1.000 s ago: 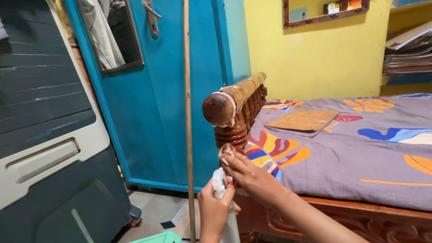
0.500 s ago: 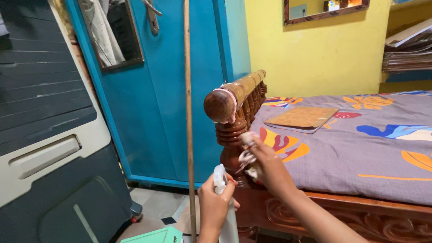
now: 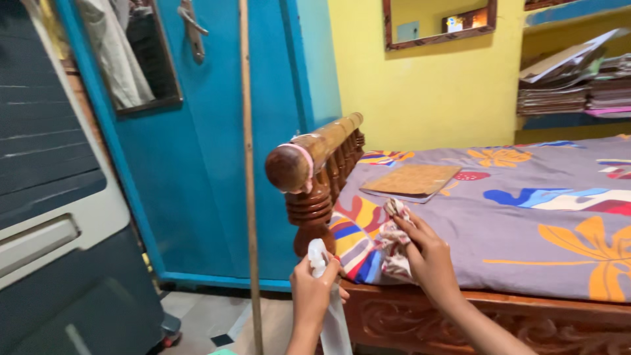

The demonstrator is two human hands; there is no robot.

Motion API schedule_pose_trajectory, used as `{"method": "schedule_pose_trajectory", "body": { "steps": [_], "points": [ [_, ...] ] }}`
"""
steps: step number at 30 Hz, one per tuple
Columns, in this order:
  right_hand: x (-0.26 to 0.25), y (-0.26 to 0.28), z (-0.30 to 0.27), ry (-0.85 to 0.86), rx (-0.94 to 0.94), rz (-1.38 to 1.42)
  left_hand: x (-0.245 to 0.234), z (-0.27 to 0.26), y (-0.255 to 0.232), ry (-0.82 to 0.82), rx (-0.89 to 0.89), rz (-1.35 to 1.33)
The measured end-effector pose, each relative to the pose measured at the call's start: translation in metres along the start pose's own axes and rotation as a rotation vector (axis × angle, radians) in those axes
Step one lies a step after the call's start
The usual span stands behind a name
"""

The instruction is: The person wipes down the ornate wooden headboard and base of a bed using a spray bottle and a cloth, applying the cleaning solution to different parts of the frame and rubbing them with the cloth.

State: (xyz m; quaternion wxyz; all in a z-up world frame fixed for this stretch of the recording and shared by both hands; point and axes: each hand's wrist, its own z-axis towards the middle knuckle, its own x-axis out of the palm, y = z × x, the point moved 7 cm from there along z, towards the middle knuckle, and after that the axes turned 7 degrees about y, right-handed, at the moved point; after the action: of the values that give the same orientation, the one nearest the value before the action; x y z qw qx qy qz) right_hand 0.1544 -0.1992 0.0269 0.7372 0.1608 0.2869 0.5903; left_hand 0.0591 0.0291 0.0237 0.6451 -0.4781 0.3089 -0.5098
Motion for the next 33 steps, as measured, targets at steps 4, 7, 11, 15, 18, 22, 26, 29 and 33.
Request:
{"method": "schedule_pose_trajectory", "body": {
  "steps": [4,7,11,15,18,22,26,29,33],
  "points": [
    [-0.019,-0.025,-0.021,-0.028,-0.023,-0.149,0.011,0.005,-0.013,-0.012,0.053,0.187],
    [-0.018,-0.033,-0.022,-0.045,-0.021,-0.043,0.016,0.007,-0.029,-0.050,0.264,0.288],
    [-0.018,-0.036,-0.022,-0.025,0.055,-0.028,0.012,0.010,-0.020,-0.101,0.185,0.134],
    [-0.019,-0.034,-0.023,-0.011,0.089,-0.025,0.010,0.005,-0.016,-0.146,0.143,0.133],
    [-0.019,-0.034,-0.023,-0.018,0.091,-0.009,0.007,0.008,-0.019,-0.144,0.169,0.159],
    [-0.020,-0.031,-0.022,-0.038,0.008,-0.062,0.010,0.011,-0.021,-0.130,0.177,0.250],
    [-0.021,-0.032,-0.024,-0.023,0.036,-0.036,0.009,0.006,-0.026,-0.201,0.176,0.259],
    [-0.020,-0.029,-0.023,-0.020,0.042,-0.036,0.008,0.005,-0.028,-0.197,0.134,0.206],
    [-0.020,-0.030,-0.023,-0.004,0.112,-0.014,0.008,0.006,-0.027,-0.181,0.146,0.268]
  ]
}}
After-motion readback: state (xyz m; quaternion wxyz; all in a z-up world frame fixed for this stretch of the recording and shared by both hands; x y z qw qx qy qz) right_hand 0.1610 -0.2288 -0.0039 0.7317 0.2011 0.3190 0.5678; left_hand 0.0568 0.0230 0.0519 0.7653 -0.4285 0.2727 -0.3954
